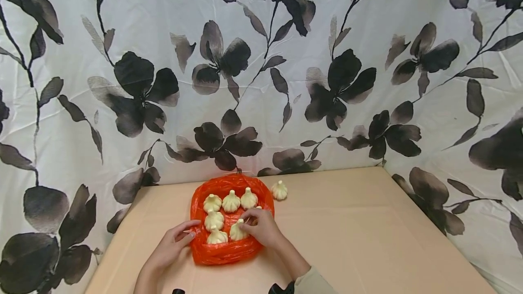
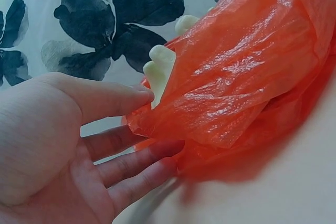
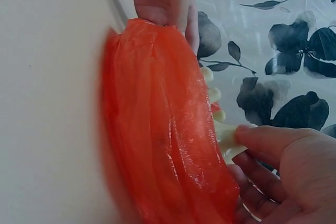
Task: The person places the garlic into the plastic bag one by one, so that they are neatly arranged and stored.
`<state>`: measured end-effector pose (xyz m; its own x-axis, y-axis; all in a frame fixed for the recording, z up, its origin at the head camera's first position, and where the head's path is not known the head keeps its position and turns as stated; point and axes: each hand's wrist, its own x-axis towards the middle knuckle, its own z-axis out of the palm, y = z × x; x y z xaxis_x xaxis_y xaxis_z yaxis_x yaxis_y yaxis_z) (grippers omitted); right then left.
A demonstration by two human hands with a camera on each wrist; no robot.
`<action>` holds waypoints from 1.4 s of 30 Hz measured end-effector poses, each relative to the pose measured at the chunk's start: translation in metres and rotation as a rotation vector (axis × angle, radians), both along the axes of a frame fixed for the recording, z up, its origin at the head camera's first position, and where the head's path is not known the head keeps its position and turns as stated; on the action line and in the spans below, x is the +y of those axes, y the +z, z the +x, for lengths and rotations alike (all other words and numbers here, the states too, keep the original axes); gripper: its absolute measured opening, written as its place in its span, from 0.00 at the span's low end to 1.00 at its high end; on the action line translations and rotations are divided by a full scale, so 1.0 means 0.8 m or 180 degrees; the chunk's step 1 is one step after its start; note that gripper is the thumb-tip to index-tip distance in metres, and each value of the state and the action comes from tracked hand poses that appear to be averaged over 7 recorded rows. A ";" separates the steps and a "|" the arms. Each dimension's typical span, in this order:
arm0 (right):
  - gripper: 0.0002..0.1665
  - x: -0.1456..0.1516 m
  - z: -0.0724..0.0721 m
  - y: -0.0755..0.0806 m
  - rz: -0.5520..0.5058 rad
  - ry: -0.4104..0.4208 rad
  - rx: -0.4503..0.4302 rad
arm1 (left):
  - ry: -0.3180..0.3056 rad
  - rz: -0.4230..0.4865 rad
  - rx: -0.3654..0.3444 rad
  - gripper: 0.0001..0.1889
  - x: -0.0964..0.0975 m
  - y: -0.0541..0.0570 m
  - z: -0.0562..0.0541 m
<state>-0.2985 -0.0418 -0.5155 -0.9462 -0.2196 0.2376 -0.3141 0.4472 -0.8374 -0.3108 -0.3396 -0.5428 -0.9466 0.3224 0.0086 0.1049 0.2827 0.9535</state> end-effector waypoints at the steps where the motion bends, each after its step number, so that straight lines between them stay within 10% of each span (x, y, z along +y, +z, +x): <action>1: 0.06 0.001 0.002 -0.001 0.0013 0.0019 0.0013 | 0.0019 -0.0011 -0.0008 0.23 0.002 0.000 0.003; 12: 0.05 0.013 0.022 -0.014 -0.0007 0.0117 0.0018 | 0.0113 -0.0067 -0.0007 0.23 0.014 -0.001 0.031; 42: 0.09 0.089 0.015 -0.002 -0.0513 -0.0312 0.0087 | 0.0171 -0.0167 0.0057 0.23 0.018 -0.011 0.030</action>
